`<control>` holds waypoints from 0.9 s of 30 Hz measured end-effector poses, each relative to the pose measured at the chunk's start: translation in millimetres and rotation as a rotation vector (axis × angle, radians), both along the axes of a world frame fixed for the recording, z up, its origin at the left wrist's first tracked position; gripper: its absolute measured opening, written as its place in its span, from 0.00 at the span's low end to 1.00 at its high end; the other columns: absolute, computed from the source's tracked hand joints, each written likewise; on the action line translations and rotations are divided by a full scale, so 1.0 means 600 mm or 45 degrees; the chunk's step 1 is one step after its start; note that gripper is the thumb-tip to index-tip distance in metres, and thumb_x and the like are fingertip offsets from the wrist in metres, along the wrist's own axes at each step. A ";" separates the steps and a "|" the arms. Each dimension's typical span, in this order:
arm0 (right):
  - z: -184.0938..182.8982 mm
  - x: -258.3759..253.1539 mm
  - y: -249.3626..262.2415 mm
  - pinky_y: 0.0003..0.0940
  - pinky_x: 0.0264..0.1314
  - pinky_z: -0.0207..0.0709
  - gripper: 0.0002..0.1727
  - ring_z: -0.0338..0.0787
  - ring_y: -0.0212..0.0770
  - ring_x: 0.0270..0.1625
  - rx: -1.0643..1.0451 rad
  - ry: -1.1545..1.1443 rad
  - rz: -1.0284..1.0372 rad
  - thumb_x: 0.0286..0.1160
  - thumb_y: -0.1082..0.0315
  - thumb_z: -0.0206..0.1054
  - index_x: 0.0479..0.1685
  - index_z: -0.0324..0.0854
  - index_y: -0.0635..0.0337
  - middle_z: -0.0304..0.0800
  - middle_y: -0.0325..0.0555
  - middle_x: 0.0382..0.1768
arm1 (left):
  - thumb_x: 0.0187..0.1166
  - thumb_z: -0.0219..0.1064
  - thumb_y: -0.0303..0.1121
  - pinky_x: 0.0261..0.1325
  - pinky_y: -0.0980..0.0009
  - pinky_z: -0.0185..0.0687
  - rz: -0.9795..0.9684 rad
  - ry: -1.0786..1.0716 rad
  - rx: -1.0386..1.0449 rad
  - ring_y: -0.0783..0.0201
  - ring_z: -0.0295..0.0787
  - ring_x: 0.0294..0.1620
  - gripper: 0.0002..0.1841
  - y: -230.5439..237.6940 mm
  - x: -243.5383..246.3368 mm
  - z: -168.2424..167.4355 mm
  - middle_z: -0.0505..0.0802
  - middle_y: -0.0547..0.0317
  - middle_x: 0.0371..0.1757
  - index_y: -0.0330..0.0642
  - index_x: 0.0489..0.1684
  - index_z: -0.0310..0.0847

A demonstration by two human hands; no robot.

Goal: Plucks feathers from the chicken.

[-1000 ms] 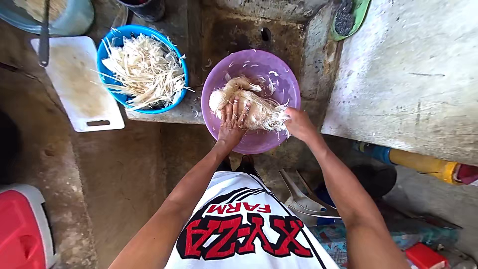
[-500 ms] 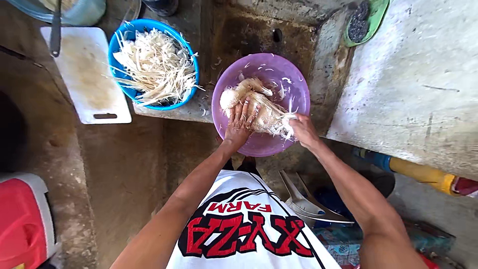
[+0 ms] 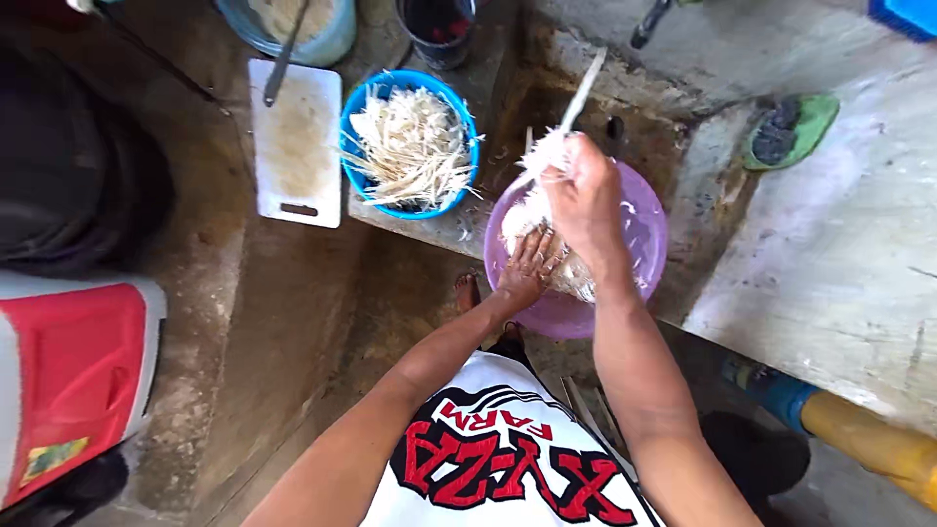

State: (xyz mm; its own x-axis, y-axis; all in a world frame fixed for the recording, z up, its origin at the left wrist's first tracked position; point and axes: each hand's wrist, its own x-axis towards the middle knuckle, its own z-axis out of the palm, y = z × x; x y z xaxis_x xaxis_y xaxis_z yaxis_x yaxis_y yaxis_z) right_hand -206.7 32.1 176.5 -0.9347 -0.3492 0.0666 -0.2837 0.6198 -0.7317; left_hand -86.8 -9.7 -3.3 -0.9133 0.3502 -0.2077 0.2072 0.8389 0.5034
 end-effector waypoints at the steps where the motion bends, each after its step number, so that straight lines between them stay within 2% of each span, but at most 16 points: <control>1: -0.014 -0.013 -0.056 0.42 0.60 0.88 0.15 0.93 0.38 0.51 0.034 0.034 0.037 0.81 0.59 0.67 0.55 0.87 0.60 0.94 0.47 0.46 | 0.84 0.61 0.40 0.93 0.36 0.31 0.013 -0.013 0.005 0.39 0.47 0.95 0.29 -0.002 0.004 0.008 0.66 0.43 0.91 0.46 0.87 0.70; 3: -0.072 -0.042 -0.165 0.48 0.56 0.87 0.15 0.93 0.44 0.52 0.198 0.060 0.135 0.74 0.56 0.70 0.50 0.88 0.56 0.93 0.47 0.46 | 0.85 0.62 0.38 0.95 0.43 0.32 0.038 -0.211 -0.005 0.43 0.54 0.93 0.28 -0.011 0.005 0.044 0.73 0.44 0.88 0.39 0.84 0.71; 4: -0.107 -0.060 -0.212 0.52 0.56 0.86 0.17 0.92 0.49 0.55 0.339 -0.009 0.247 0.72 0.55 0.70 0.53 0.87 0.56 0.90 0.51 0.51 | 0.85 0.64 0.38 0.95 0.48 0.37 0.055 -0.296 -0.014 0.46 0.58 0.91 0.27 -0.014 0.006 0.053 0.75 0.45 0.86 0.37 0.82 0.73; 5: -0.138 -0.073 -0.247 0.57 0.60 0.85 0.23 0.90 0.56 0.61 0.502 -0.135 0.389 0.71 0.56 0.72 0.63 0.84 0.58 0.86 0.58 0.61 | 0.84 0.66 0.39 0.94 0.51 0.43 0.084 -0.294 0.000 0.47 0.64 0.88 0.25 -0.011 0.013 0.042 0.79 0.45 0.82 0.38 0.78 0.76; 6: -0.162 -0.080 -0.271 0.61 0.63 0.84 0.31 0.87 0.62 0.66 0.648 -0.245 0.502 0.69 0.58 0.74 0.72 0.78 0.61 0.80 0.64 0.70 | 0.80 0.68 0.41 0.93 0.52 0.49 0.124 -0.160 0.051 0.47 0.71 0.83 0.24 -0.005 0.022 0.006 0.84 0.46 0.76 0.40 0.72 0.82; 8: -0.155 -0.097 -0.294 0.63 0.69 0.81 0.33 0.84 0.64 0.72 0.734 -0.288 0.588 0.67 0.67 0.73 0.76 0.74 0.64 0.77 0.67 0.74 | 0.82 0.66 0.44 0.95 0.51 0.42 0.083 -0.115 0.053 0.49 0.68 0.86 0.25 -0.011 0.013 0.000 0.83 0.49 0.79 0.42 0.76 0.80; 10: -0.107 -0.100 -0.289 0.60 0.73 0.79 0.27 0.83 0.60 0.73 0.673 -0.221 0.602 0.69 0.75 0.67 0.72 0.79 0.61 0.82 0.62 0.70 | 0.86 0.60 0.43 0.96 0.49 0.30 0.016 -0.147 0.045 0.50 0.53 0.94 0.29 -0.021 0.008 0.015 0.72 0.51 0.89 0.43 0.86 0.70; 12: -0.058 -0.095 -0.278 0.58 0.68 0.83 0.20 0.90 0.56 0.65 0.610 -0.075 0.507 0.74 0.78 0.59 0.62 0.87 0.56 0.92 0.56 0.58 | 0.81 0.63 0.41 0.96 0.49 0.31 0.001 -0.075 0.062 0.50 0.47 0.96 0.31 -0.018 0.006 -0.001 0.66 0.53 0.92 0.46 0.87 0.69; 13: -0.041 -0.092 -0.277 0.57 0.63 0.85 0.18 0.93 0.54 0.60 0.599 -0.008 0.419 0.77 0.75 0.57 0.60 0.88 0.54 0.94 0.53 0.53 | 0.80 0.64 0.41 0.96 0.49 0.34 0.006 -0.048 0.068 0.50 0.46 0.96 0.30 -0.018 0.006 -0.006 0.66 0.54 0.92 0.48 0.85 0.73; 15: -0.028 -0.085 -0.281 0.55 0.55 0.86 0.12 0.94 0.52 0.53 0.587 0.070 0.248 0.81 0.66 0.59 0.53 0.88 0.54 0.95 0.50 0.45 | 0.82 0.62 0.40 0.96 0.50 0.32 0.007 -0.089 0.085 0.49 0.45 0.96 0.31 -0.021 0.006 0.004 0.64 0.51 0.93 0.44 0.87 0.69; 17: -0.055 -0.086 -0.293 0.54 0.47 0.85 0.11 0.94 0.50 0.47 0.541 0.151 0.144 0.77 0.58 0.65 0.45 0.86 0.55 0.94 0.47 0.39 | 0.82 0.64 0.40 0.96 0.51 0.32 0.024 -0.164 0.109 0.49 0.50 0.95 0.31 -0.030 0.008 0.028 0.70 0.49 0.90 0.41 0.86 0.69; 19: -0.112 -0.094 -0.303 0.50 0.49 0.85 0.10 0.93 0.48 0.49 0.442 0.138 0.196 0.70 0.63 0.67 0.44 0.84 0.57 0.92 0.48 0.41 | 0.79 0.69 0.43 0.95 0.53 0.38 0.064 -0.236 0.120 0.49 0.60 0.91 0.30 -0.036 0.009 0.048 0.77 0.47 0.84 0.39 0.80 0.76; 21: -0.167 -0.103 -0.301 0.52 0.65 0.83 0.20 0.87 0.54 0.65 0.440 -0.081 0.408 0.65 0.75 0.68 0.59 0.81 0.62 0.86 0.58 0.59 | 0.75 0.73 0.48 0.93 0.52 0.46 0.072 -0.218 0.110 0.48 0.68 0.85 0.29 -0.033 0.012 0.045 0.82 0.45 0.78 0.41 0.72 0.81; 23: -0.187 -0.105 -0.293 0.51 0.70 0.82 0.27 0.84 0.55 0.71 0.501 -0.148 0.489 0.62 0.80 0.66 0.67 0.80 0.60 0.80 0.60 0.68 | 0.76 0.71 0.50 0.95 0.51 0.39 0.034 -0.144 0.082 0.49 0.64 0.89 0.31 -0.030 0.012 0.028 0.80 0.47 0.81 0.43 0.76 0.80; 25: -0.159 -0.098 -0.283 0.49 0.70 0.83 0.24 0.86 0.52 0.69 0.482 -0.077 0.442 0.70 0.79 0.59 0.66 0.84 0.57 0.82 0.56 0.68 | 0.77 0.69 0.49 0.96 0.49 0.32 0.028 -0.085 0.051 0.48 0.56 0.93 0.34 -0.021 0.012 0.016 0.75 0.49 0.86 0.44 0.82 0.75; 27: -0.130 -0.092 -0.278 0.50 0.66 0.85 0.17 0.92 0.50 0.63 0.437 0.013 0.313 0.78 0.75 0.57 0.57 0.89 0.56 0.93 0.52 0.56 | 0.73 0.72 0.51 0.95 0.47 0.31 0.045 -0.058 0.020 0.47 0.55 0.93 0.38 -0.014 0.011 0.011 0.73 0.49 0.87 0.44 0.83 0.73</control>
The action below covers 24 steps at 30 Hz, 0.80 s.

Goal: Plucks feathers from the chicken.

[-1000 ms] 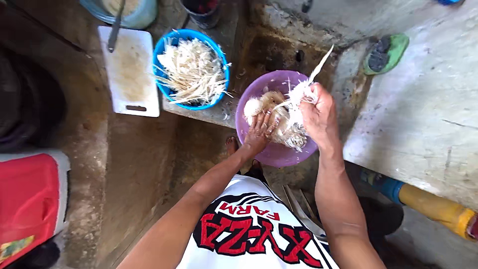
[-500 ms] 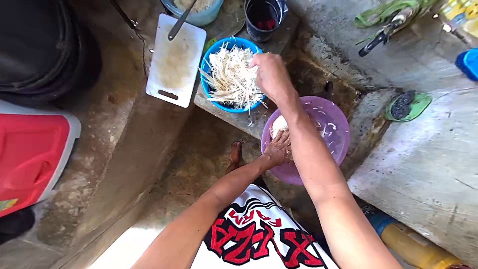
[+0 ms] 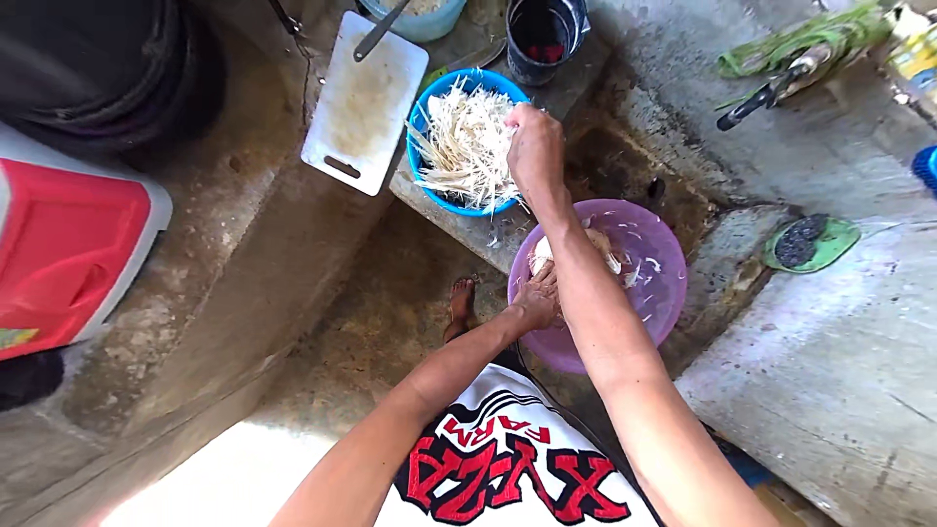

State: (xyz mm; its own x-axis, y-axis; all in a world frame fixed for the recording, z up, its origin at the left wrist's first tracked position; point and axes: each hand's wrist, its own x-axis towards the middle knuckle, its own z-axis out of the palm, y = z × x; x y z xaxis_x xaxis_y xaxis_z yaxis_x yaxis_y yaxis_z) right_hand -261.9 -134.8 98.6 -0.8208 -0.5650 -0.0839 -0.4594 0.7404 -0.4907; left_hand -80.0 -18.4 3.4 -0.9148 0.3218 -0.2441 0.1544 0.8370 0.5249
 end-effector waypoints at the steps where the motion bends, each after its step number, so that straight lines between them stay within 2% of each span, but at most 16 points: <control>1: 0.008 -0.003 0.000 0.52 0.63 0.86 0.15 0.93 0.50 0.59 -0.014 0.023 -0.048 0.80 0.71 0.58 0.55 0.89 0.56 0.95 0.51 0.51 | 0.71 0.73 0.53 0.95 0.47 0.31 0.022 0.006 0.007 0.46 0.54 0.93 0.39 0.002 0.000 0.000 0.74 0.47 0.87 0.43 0.83 0.73; 3: 0.011 -0.004 0.007 0.54 0.55 0.86 0.12 0.95 0.51 0.53 -0.017 0.027 -0.132 0.79 0.61 0.65 0.50 0.87 0.57 0.95 0.50 0.45 | 0.72 0.72 0.53 0.96 0.47 0.30 0.070 -0.024 0.035 0.46 0.53 0.94 0.39 0.011 0.003 0.010 0.73 0.46 0.87 0.42 0.83 0.73; 5: 0.015 0.000 0.006 0.51 0.52 0.86 0.15 0.94 0.48 0.50 -0.103 0.077 -0.169 0.75 0.54 0.70 0.45 0.86 0.57 0.93 0.48 0.42 | 0.74 0.71 0.50 0.96 0.49 0.31 0.127 -0.103 0.071 0.47 0.56 0.93 0.35 0.012 0.003 0.030 0.75 0.46 0.86 0.42 0.81 0.75; 6: 0.014 0.006 0.003 0.47 0.53 0.86 0.13 0.93 0.46 0.50 -0.178 0.114 -0.151 0.74 0.55 0.71 0.43 0.86 0.57 0.92 0.47 0.43 | 0.74 0.72 0.49 0.95 0.50 0.35 0.168 -0.160 0.099 0.48 0.58 0.92 0.34 0.012 0.005 0.041 0.78 0.46 0.84 0.41 0.78 0.77; 7: 0.002 0.010 -0.002 0.44 0.54 0.86 0.11 0.92 0.45 0.52 -0.239 0.139 -0.093 0.73 0.59 0.69 0.44 0.87 0.56 0.91 0.46 0.45 | 0.72 0.74 0.48 0.93 0.50 0.45 0.217 -0.179 0.125 0.47 0.65 0.88 0.31 0.012 0.005 0.045 0.82 0.46 0.79 0.42 0.72 0.82; 8: -0.019 0.004 -0.008 0.46 0.57 0.87 0.10 0.91 0.47 0.56 -0.224 0.110 0.029 0.72 0.64 0.68 0.48 0.88 0.55 0.90 0.48 0.50 | 0.72 0.74 0.48 0.92 0.48 0.50 0.248 -0.189 0.142 0.45 0.68 0.86 0.29 0.014 0.005 0.044 0.84 0.44 0.77 0.41 0.70 0.83; 10: -0.066 0.009 0.008 0.57 0.64 0.85 0.21 0.87 0.55 0.68 -0.015 -0.087 0.252 0.66 0.70 0.67 0.60 0.90 0.47 0.87 0.54 0.66 | 0.69 0.74 0.50 0.91 0.46 0.50 0.263 -0.142 0.133 0.45 0.68 0.86 0.30 0.033 0.022 0.036 0.84 0.46 0.76 0.44 0.70 0.84; 12: -0.031 -0.004 0.007 0.56 0.70 0.81 0.22 0.83 0.56 0.73 -0.016 -0.084 0.225 0.68 0.70 0.67 0.63 0.89 0.43 0.83 0.55 0.73 | 0.70 0.75 0.51 0.93 0.47 0.45 0.252 -0.120 0.154 0.44 0.67 0.87 0.32 0.020 0.002 0.040 0.83 0.44 0.77 0.42 0.71 0.83; 13: -0.008 0.003 0.009 0.52 0.72 0.80 0.19 0.84 0.53 0.72 -0.085 -0.025 0.168 0.70 0.69 0.65 0.60 0.91 0.45 0.86 0.52 0.67 | 0.70 0.76 0.50 0.93 0.47 0.45 0.265 -0.164 0.170 0.44 0.66 0.87 0.32 0.021 0.004 0.051 0.82 0.43 0.78 0.41 0.72 0.82; 15: 0.004 0.023 0.008 0.42 0.68 0.80 0.15 0.87 0.47 0.63 -0.287 0.135 0.039 0.74 0.71 0.62 0.50 0.93 0.49 0.91 0.47 0.51 | 0.68 0.78 0.48 0.89 0.43 0.53 0.304 -0.209 0.200 0.41 0.69 0.84 0.32 0.022 0.009 0.061 0.83 0.40 0.76 0.39 0.69 0.83; 16: -0.006 0.011 -0.001 0.43 0.68 0.81 0.16 0.89 0.47 0.62 -0.321 0.165 0.064 0.75 0.74 0.60 0.52 0.93 0.51 0.92 0.48 0.49 | 0.69 0.77 0.48 0.88 0.42 0.55 0.307 -0.184 0.185 0.42 0.69 0.84 0.32 0.025 0.006 0.050 0.83 0.41 0.76 0.40 0.70 0.83; 17: -0.019 0.012 0.010 0.47 0.72 0.81 0.19 0.88 0.50 0.65 -0.222 0.042 0.149 0.73 0.76 0.59 0.57 0.90 0.53 0.92 0.51 0.54 | 0.69 0.75 0.51 0.90 0.43 0.52 0.291 -0.132 0.145 0.44 0.67 0.86 0.33 0.037 0.014 0.036 0.82 0.45 0.78 0.43 0.72 0.82; 18: -0.029 0.011 0.024 0.50 0.73 0.81 0.21 0.89 0.52 0.66 -0.150 -0.062 0.209 0.73 0.78 0.60 0.61 0.89 0.56 0.92 0.54 0.57 | 0.70 0.73 0.53 0.93 0.44 0.44 0.254 -0.081 0.103 0.45 0.63 0.89 0.34 0.042 0.013 0.026 0.80 0.46 0.81 0.45 0.75 0.80; 20: -0.020 -0.002 0.048 0.47 0.71 0.82 0.22 0.90 0.49 0.65 -0.226 -0.103 0.145 0.71 0.81 0.58 0.60 0.89 0.58 0.92 0.52 0.56 | 0.73 0.69 0.56 0.95 0.43 0.31 0.172 -0.038 0.043 0.44 0.56 0.92 0.37 0.040 0.003 0.013 0.76 0.45 0.85 0.43 0.79 0.77; 22: 0.004 0.001 0.098 0.44 0.71 0.83 0.20 0.92 0.44 0.63 -0.366 -0.089 0.001 0.77 0.80 0.55 0.57 0.90 0.58 0.94 0.48 0.56 | 0.72 0.69 0.58 0.95 0.42 0.29 0.156 0.004 0.040 0.44 0.53 0.93 0.37 0.044 0.005 0.001 0.75 0.47 0.86 0.45 0.79 0.78; 24: 0.027 -0.011 0.170 0.42 0.71 0.84 0.17 0.92 0.40 0.62 -0.434 -0.088 -0.108 0.82 0.74 0.56 0.58 0.90 0.58 0.95 0.45 0.56 | 0.67 0.73 0.59 0.95 0.40 0.28 0.169 0.068 0.094 0.44 0.46 0.96 0.42 0.042 0.002 -0.002 0.66 0.46 0.91 0.52 0.85 0.73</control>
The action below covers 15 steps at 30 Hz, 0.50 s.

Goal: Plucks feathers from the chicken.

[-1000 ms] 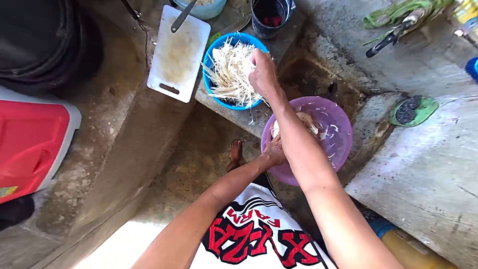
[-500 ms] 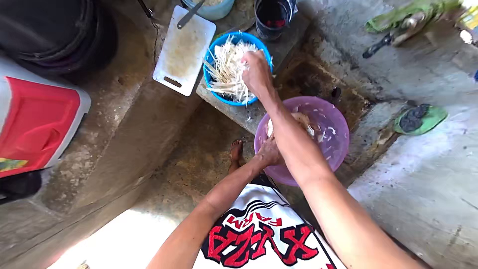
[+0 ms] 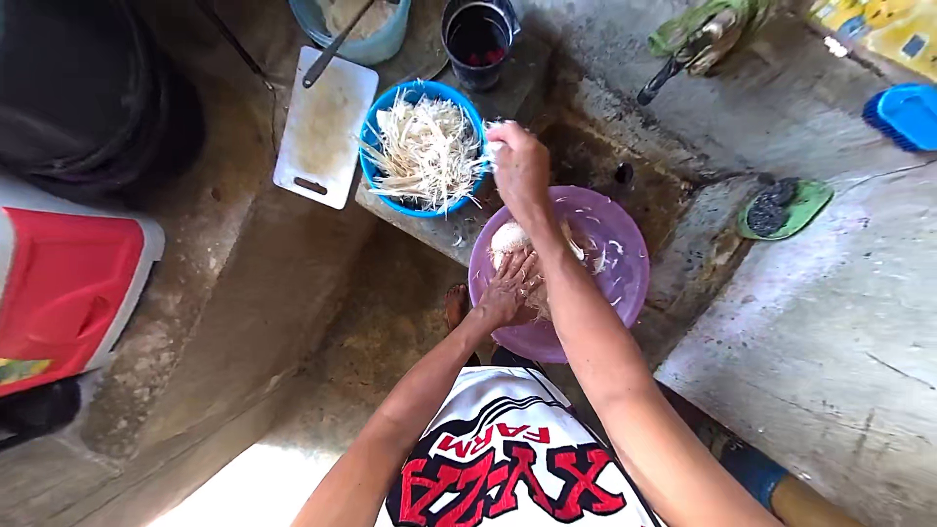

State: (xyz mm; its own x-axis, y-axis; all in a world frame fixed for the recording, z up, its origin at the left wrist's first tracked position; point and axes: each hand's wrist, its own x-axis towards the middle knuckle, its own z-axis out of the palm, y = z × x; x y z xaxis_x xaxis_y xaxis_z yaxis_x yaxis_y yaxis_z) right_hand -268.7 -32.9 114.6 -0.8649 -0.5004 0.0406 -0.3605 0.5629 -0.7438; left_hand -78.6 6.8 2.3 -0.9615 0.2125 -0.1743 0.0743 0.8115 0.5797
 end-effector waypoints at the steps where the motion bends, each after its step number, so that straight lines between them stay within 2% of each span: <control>1: 0.008 -0.008 0.044 0.41 0.70 0.84 0.16 0.92 0.38 0.62 0.006 -0.017 -0.046 0.84 0.71 0.57 0.59 0.89 0.57 0.95 0.44 0.57 | 0.66 0.74 0.60 0.95 0.41 0.27 0.003 0.013 0.026 0.45 0.40 0.97 0.45 0.000 -0.002 -0.002 0.59 0.48 0.95 0.57 0.89 0.68; 3: 0.021 -0.025 0.137 0.40 0.70 0.85 0.15 0.92 0.36 0.61 0.031 -0.035 -0.128 0.86 0.65 0.59 0.60 0.89 0.57 0.95 0.44 0.57 | 0.64 0.74 0.62 0.95 0.41 0.27 0.014 0.023 0.037 0.49 0.34 0.98 0.50 0.000 -0.006 -0.010 0.50 0.55 0.98 0.66 0.94 0.58; 5: 0.037 -0.036 0.233 0.40 0.66 0.86 0.15 0.93 0.35 0.57 0.035 -0.036 -0.220 0.85 0.59 0.64 0.56 0.89 0.59 0.95 0.44 0.53 | 0.65 0.73 0.62 0.95 0.41 0.26 0.022 0.020 0.030 0.48 0.34 0.98 0.50 0.002 -0.006 -0.010 0.49 0.55 0.98 0.67 0.95 0.56; 7: 0.045 -0.039 0.321 0.39 0.59 0.88 0.19 0.93 0.34 0.48 -0.043 -0.033 -0.319 0.81 0.51 0.69 0.50 0.87 0.60 0.95 0.43 0.45 | 0.68 0.71 0.61 0.95 0.41 0.25 0.032 0.062 0.039 0.48 0.34 0.98 0.48 0.005 -0.003 -0.012 0.51 0.54 0.98 0.66 0.95 0.56; 9: 0.038 -0.034 0.389 0.37 0.49 0.86 0.21 0.90 0.34 0.40 -0.139 -0.080 -0.381 0.77 0.50 0.73 0.46 0.83 0.61 0.91 0.42 0.38 | 0.73 0.66 0.60 0.95 0.40 0.28 0.076 0.144 0.092 0.48 0.39 0.97 0.41 0.010 -0.001 -0.016 0.55 0.54 0.97 0.63 0.92 0.63; 11: 0.009 -0.016 0.430 0.40 0.44 0.83 0.20 0.85 0.38 0.39 -0.147 -0.250 -0.376 0.71 0.58 0.75 0.49 0.78 0.64 0.84 0.46 0.37 | 0.80 0.61 0.59 0.96 0.42 0.31 0.137 0.166 0.172 0.50 0.43 0.97 0.33 0.014 0.000 -0.011 0.60 0.56 0.95 0.60 0.86 0.72; 13: -0.042 0.010 0.445 0.49 0.51 0.87 0.19 0.90 0.46 0.46 0.047 -0.457 -0.296 0.69 0.65 0.73 0.57 0.80 0.65 0.89 0.53 0.45 | 0.82 0.62 0.46 0.96 0.43 0.38 0.235 0.206 0.296 0.49 0.52 0.94 0.24 0.019 0.002 -0.007 0.69 0.55 0.91 0.51 0.75 0.84; 15: -0.105 0.033 0.443 0.58 0.62 0.85 0.19 0.92 0.53 0.56 0.283 -0.616 -0.161 0.75 0.64 0.70 0.63 0.83 0.63 0.90 0.58 0.55 | 0.82 0.61 0.33 0.95 0.45 0.43 0.316 0.246 0.335 0.49 0.59 0.92 0.19 0.025 0.002 -0.006 0.75 0.54 0.87 0.43 0.67 0.88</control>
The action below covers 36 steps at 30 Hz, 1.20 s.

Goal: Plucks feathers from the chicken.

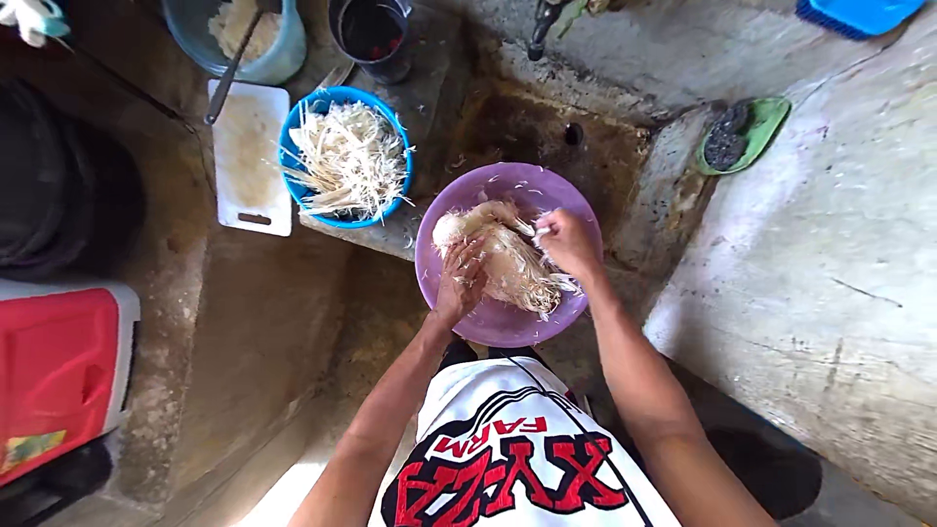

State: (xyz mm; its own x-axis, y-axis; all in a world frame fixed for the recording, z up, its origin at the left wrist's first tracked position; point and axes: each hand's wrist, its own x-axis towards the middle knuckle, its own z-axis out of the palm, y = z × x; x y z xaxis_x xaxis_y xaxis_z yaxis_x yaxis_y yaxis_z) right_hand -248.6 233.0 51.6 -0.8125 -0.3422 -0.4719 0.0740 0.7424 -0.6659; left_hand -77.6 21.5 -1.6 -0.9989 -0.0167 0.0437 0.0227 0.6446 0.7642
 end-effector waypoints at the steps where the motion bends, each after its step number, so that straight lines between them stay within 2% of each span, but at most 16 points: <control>1: -0.027 0.010 -0.003 0.62 0.64 0.84 0.21 0.92 0.57 0.58 0.086 -0.056 0.057 0.79 0.60 0.69 0.65 0.83 0.64 0.91 0.60 0.55 | 0.81 0.60 0.29 0.94 0.46 0.47 0.048 0.015 -0.003 0.49 0.63 0.90 0.17 0.004 -0.001 0.000 0.79 0.53 0.84 0.41 0.64 0.89; 3: -0.065 0.024 -0.008 0.68 0.65 0.79 0.25 0.90 0.64 0.59 0.183 -0.169 0.099 0.87 0.51 0.62 0.62 0.83 0.68 0.90 0.66 0.53 | 0.80 0.59 0.26 0.92 0.47 0.54 0.107 0.014 -0.053 0.48 0.68 0.87 0.17 0.010 -0.001 0.005 0.82 0.51 0.81 0.39 0.63 0.89; 5: -0.098 0.036 -0.001 0.69 0.63 0.78 0.29 0.90 0.64 0.57 0.148 -0.219 0.066 0.90 0.46 0.55 0.56 0.85 0.67 0.90 0.66 0.50 | 0.80 0.60 0.26 0.90 0.48 0.58 0.130 -0.009 -0.128 0.48 0.70 0.86 0.17 0.018 -0.006 0.016 0.82 0.49 0.79 0.38 0.63 0.88; 7: -0.101 0.049 0.004 0.62 0.63 0.81 0.28 0.91 0.58 0.55 0.019 -0.086 -0.007 0.88 0.45 0.58 0.56 0.86 0.64 0.91 0.61 0.48 | 0.82 0.60 0.28 0.89 0.48 0.61 0.171 -0.031 -0.205 0.48 0.73 0.83 0.17 0.027 -0.021 0.020 0.85 0.49 0.77 0.40 0.66 0.87; 9: -0.099 0.058 0.001 0.56 0.72 0.79 0.29 0.89 0.55 0.63 -0.061 0.071 -0.005 0.81 0.45 0.67 0.62 0.86 0.64 0.90 0.59 0.57 | 0.81 0.62 0.29 0.85 0.47 0.64 0.239 0.003 -0.242 0.47 0.77 0.79 0.16 0.034 -0.034 0.004 0.88 0.48 0.71 0.41 0.63 0.89; 11: -0.099 0.057 -0.008 0.55 0.72 0.80 0.24 0.89 0.55 0.62 -0.060 0.147 0.045 0.78 0.49 0.72 0.58 0.90 0.62 0.91 0.58 0.54 | 0.80 0.61 0.30 0.81 0.46 0.67 0.258 0.025 -0.304 0.46 0.78 0.75 0.17 0.042 -0.039 -0.005 0.87 0.47 0.69 0.43 0.62 0.89; 14: -0.084 0.039 -0.016 0.58 0.61 0.83 0.12 0.93 0.56 0.53 0.001 0.083 0.090 0.81 0.65 0.63 0.47 0.90 0.63 0.93 0.58 0.44 | 0.78 0.60 0.32 0.77 0.45 0.66 0.269 0.023 -0.376 0.45 0.77 0.73 0.17 0.052 -0.041 -0.006 0.87 0.48 0.68 0.45 0.61 0.89; 17: -0.080 0.019 -0.017 0.60 0.61 0.82 0.13 0.92 0.59 0.54 0.047 -0.001 0.126 0.85 0.66 0.58 0.50 0.86 0.66 0.91 0.61 0.46 | 0.81 0.60 0.32 0.81 0.44 0.64 0.209 -0.003 -0.374 0.45 0.73 0.79 0.19 0.056 -0.029 0.018 0.83 0.48 0.74 0.46 0.67 0.86; 21: -0.084 -0.002 -0.015 0.65 0.64 0.77 0.26 0.89 0.63 0.59 0.065 -0.168 0.196 0.94 0.53 0.49 0.54 0.83 0.69 0.89 0.67 0.51 | 0.81 0.60 0.32 0.81 0.44 0.64 0.198 0.007 -0.364 0.43 0.72 0.79 0.20 0.057 -0.021 0.019 0.81 0.47 0.76 0.45 0.69 0.85; 24: -0.118 -0.002 -0.021 0.68 0.71 0.74 0.38 0.88 0.63 0.65 0.031 -0.231 0.266 0.94 0.42 0.40 0.58 0.84 0.69 0.89 0.68 0.57 | 0.81 0.60 0.31 0.81 0.44 0.66 0.201 0.021 -0.374 0.43 0.74 0.78 0.18 0.058 -0.023 0.024 0.83 0.47 0.74 0.44 0.66 0.87; 27: -0.138 -0.006 -0.024 0.65 0.70 0.76 0.40 0.89 0.58 0.63 -0.118 -0.414 0.201 0.87 0.33 0.49 0.60 0.86 0.65 0.90 0.63 0.57 | 0.78 0.62 0.35 0.72 0.41 0.71 0.336 0.055 -0.568 0.40 0.81 0.69 0.15 0.045 -0.070 0.032 0.89 0.44 0.66 0.49 0.57 0.92; 29: -0.123 -0.017 -0.022 0.57 0.70 0.79 0.34 0.89 0.50 0.62 -0.231 -0.604 0.105 0.80 0.37 0.65 0.62 0.86 0.62 0.91 0.57 0.58 | 0.75 0.65 0.39 0.81 0.36 0.62 0.301 -0.117 -0.607 0.36 0.72 0.80 0.22 0.023 -0.114 0.051 0.83 0.39 0.76 0.50 0.69 0.86; 30: -0.120 -0.021 -0.023 0.55 0.71 0.79 0.31 0.89 0.48 0.63 -0.254 -0.669 0.085 0.77 0.41 0.70 0.64 0.86 0.60 0.91 0.55 0.60 | 0.73 0.67 0.42 0.84 0.36 0.58 0.238 -0.241 -0.628 0.36 0.68 0.83 0.30 0.011 -0.135 0.060 0.79 0.39 0.80 0.51 0.80 0.77; 32: -0.120 -0.028 -0.023 0.51 0.68 0.80 0.29 0.88 0.45 0.60 -0.298 -0.716 0.100 0.74 0.46 0.74 0.65 0.85 0.58 0.90 0.53 0.59 | 0.70 0.72 0.47 0.79 0.36 0.64 0.111 -0.419 -0.701 0.37 0.76 0.77 0.41 -0.006 -0.173 0.061 0.85 0.40 0.74 0.49 0.89 0.64; 34: -0.115 -0.029 -0.018 0.46 0.63 0.82 0.26 0.88 0.42 0.56 -0.355 -0.737 0.103 0.75 0.49 0.74 0.64 0.85 0.58 0.90 0.50 0.56 | 0.73 0.70 0.46 0.75 0.35 0.67 0.097 -0.519 -0.680 0.37 0.80 0.73 0.35 -0.012 -0.199 0.058 0.90 0.43 0.67 0.47 0.83 0.72; 36: -0.112 -0.023 -0.012 0.45 0.63 0.83 0.28 0.89 0.42 0.57 -0.397 -0.800 0.076 0.73 0.53 0.76 0.69 0.81 0.58 0.89 0.51 0.59 | 0.74 0.66 0.39 0.77 0.35 0.67 0.212 -0.571 -0.517 0.44 0.83 0.72 0.27 -0.019 -0.214 0.061 0.92 0.50 0.65 0.54 0.76 0.81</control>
